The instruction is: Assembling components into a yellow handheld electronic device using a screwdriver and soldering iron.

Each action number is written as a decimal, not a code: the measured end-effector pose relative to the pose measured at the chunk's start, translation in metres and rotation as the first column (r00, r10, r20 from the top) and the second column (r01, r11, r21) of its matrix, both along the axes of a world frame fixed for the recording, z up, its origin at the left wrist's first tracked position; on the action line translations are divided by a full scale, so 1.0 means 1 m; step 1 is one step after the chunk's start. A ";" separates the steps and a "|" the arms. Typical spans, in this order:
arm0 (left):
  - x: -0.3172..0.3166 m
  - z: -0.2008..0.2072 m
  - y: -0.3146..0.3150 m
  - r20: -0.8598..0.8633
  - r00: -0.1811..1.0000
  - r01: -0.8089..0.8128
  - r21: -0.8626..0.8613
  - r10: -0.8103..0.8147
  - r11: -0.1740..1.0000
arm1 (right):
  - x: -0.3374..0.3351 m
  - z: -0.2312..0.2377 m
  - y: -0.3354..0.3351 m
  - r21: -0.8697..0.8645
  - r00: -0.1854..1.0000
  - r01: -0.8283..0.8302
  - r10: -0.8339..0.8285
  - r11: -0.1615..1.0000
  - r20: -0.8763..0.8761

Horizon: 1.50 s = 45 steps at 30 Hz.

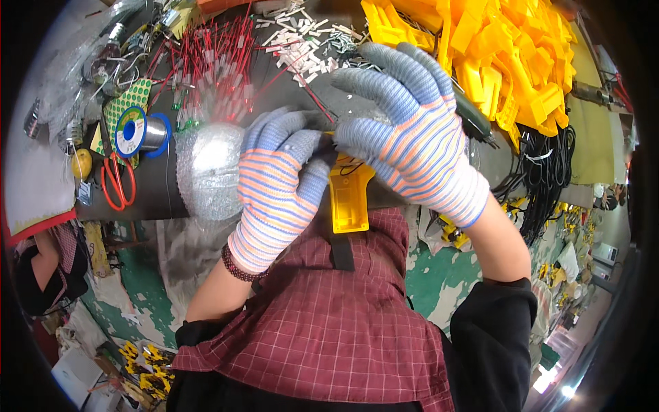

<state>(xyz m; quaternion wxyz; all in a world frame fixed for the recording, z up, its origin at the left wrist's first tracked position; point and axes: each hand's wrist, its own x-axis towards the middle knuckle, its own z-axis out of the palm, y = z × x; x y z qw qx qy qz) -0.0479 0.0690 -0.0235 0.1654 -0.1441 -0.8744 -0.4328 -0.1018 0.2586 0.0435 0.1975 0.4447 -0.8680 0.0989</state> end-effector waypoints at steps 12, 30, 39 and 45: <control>0.004 -0.001 -0.012 -0.031 0.995 -0.085 0.185 0.092 0.979 | 0.006 0.024 0.001 -0.304 0.992 0.124 -0.129 0.945 0.001; 0.132 -0.108 -0.170 0.654 0.692 -0.441 0.048 0.305 0.896 | 0.104 -0.040 -0.098 -0.503 0.587 -0.311 0.579 0.806 0.566; 0.144 0.010 -0.151 0.193 0.750 -0.160 0.981 -0.633 0.110 | 0.140 -0.073 -0.113 -0.449 0.290 0.010 0.427 0.893 0.856; 0.139 0.032 -0.143 0.290 0.903 -0.375 0.891 -0.316 -0.254 | 0.140 -0.039 -0.051 -0.419 -0.161 0.374 0.502 0.828 0.850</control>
